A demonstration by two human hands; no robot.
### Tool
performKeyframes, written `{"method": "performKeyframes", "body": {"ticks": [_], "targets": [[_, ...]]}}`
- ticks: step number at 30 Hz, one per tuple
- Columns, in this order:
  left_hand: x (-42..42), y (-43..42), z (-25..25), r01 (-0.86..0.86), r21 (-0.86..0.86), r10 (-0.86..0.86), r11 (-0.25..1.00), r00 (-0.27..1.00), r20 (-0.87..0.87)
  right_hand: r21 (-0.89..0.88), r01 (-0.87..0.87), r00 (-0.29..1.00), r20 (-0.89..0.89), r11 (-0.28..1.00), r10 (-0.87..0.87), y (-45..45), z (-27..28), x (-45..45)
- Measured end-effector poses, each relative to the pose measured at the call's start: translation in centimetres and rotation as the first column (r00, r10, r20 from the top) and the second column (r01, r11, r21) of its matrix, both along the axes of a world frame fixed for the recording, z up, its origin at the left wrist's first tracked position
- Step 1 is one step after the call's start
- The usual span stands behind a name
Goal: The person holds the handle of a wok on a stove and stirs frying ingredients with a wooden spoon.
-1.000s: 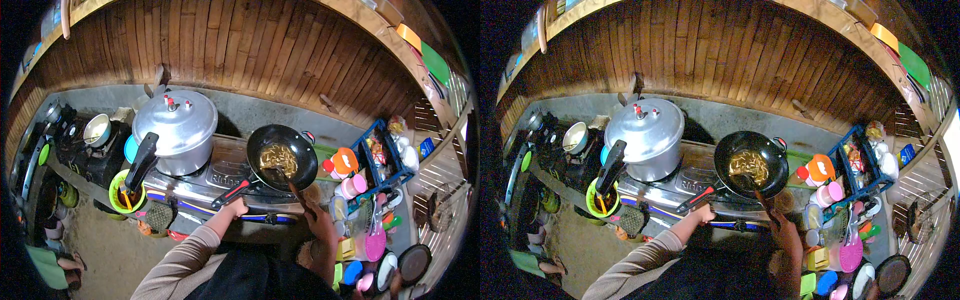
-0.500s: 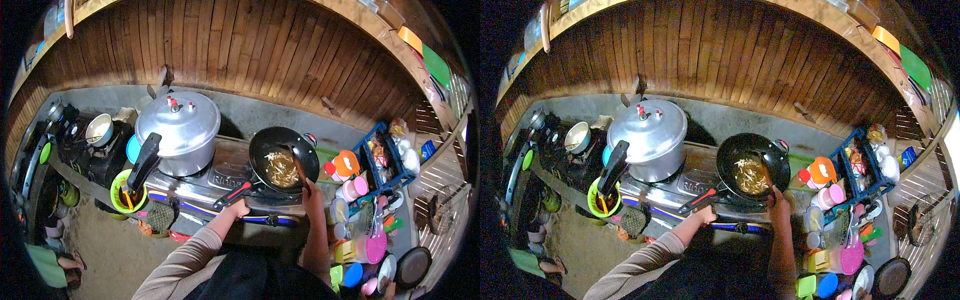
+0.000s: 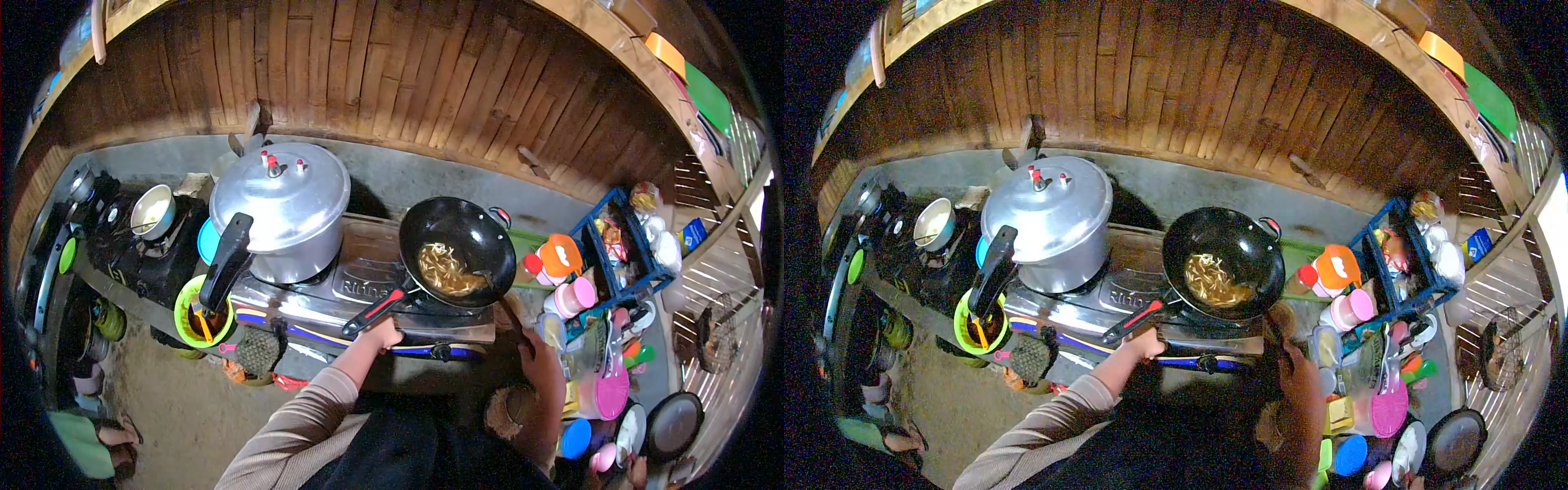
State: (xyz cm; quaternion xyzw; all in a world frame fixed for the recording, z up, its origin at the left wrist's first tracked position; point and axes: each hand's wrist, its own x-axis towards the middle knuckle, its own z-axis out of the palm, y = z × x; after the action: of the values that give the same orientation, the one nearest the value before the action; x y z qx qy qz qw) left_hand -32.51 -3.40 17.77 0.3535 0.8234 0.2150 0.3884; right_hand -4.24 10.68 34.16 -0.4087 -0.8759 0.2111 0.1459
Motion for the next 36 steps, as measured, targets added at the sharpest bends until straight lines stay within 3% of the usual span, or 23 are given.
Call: {"method": "performKeyframes", "body": {"ticks": [3, 5, 6, 8, 15, 17, 21, 24, 27, 29, 32, 33, 35, 36], "targets": [[-0.1, 0.2, -0.9, 0.012, -0.026, -0.012, 1.0, 1.0, -0.005, -0.084, -0.017, 0.998, 0.063, 0.996, 0.022, -1.5, 2.2, 1.2], [-0.1, 0.4, -1.7, 0.012, -0.032, -0.012, 0.999, 1.0, 0.005, 0.067, -0.186, 0.982, 0.001, 0.98, 0.187, -1.7, 2.5, 2.4], [-0.1, 0.4, -1.7, -0.003, -0.022, 0.003, 1.0, 1.0, 0.003, 0.067, -0.186, 0.982, 0.001, 0.98, 0.187, -1.8, 2.9, 2.8], [0.0, 0.3, -1.2, -0.019, -0.009, 0.019, 1.0, 1.0, 0.0, -0.176, -0.13, 0.992, -0.021, 0.976, 0.128, -1.7, 3.7, 3.4], [0.0, 0.5, -2.6, -0.046, 0.003, 0.046, 0.999, 0.998, 0.038, -0.18, -0.045, 0.999, 0.021, 0.983, 0.05, -0.7, 2.8, 5.2], [-0.1, 0.6, -3.3, -0.055, -0.005, 0.055, 0.998, 0.997, 0.046, -0.055, -0.195, 0.979, 0.042, 0.979, 0.197, 0.4, 0.9, 5.5], [-0.4, 1.0, -4.6, -0.024, 0.02, 0.024, 1.0, 0.999, 0.027, -0.034, -0.215, 0.973, 0.074, 0.976, 0.217, -1.4, 1.3, 1.2], [-0.4, 1.3, -6.1, -0.052, 0.028, 0.05, 0.998, 0.997, 0.055, -0.122, -0.285, 0.958, -0.047, 0.951, 0.281, -1.3, 0.6, -1.8], [-0.4, 0.6, -2.7, -0.004, 0.019, 0.004, 1.0, 1.0, 0.01, -0.197, -0.171, 0.98, 0.064, 0.965, 0.186, -0.8, -0.4, -4.3], [-0.3, 0.4, -1.5, 0.056, -0.015, -0.056, 0.998, 0.998, -0.039, -0.012, -0.352, 0.918, -0.201, 0.936, 0.342, 0.9, -3.2, -5.9], [-0.2, 0.5, -2.0, -0.01, 0.016, 0.011, 1.0, 1.0, -0.028, 0.041, -0.298, 0.908, -0.296, 0.954, 0.297, 2.8, -6.1, -8.2], [0.0, 0.3, -1.4, -0.007, -0.002, 0.007, 1.0, 0.999, -0.032, 0.041, -0.3, 0.907, -0.298, 0.953, 0.298, 3.1, -6.2, -8.7], [0.0, 0.3, -0.9, -0.008, -0.018, 0.008, 1.0, 0.999, -0.037, -0.157, -0.135, 0.948, -0.308, 0.978, 0.081, 3.5, -6.2, -9.5], [0.0, 0.3, -0.9, -0.006, -0.025, 0.005, 1.0, 0.999, -0.045, -0.157, -0.138, 0.948, -0.308, 0.978, 0.085, 3.7, -6.0, -9.8]]}}
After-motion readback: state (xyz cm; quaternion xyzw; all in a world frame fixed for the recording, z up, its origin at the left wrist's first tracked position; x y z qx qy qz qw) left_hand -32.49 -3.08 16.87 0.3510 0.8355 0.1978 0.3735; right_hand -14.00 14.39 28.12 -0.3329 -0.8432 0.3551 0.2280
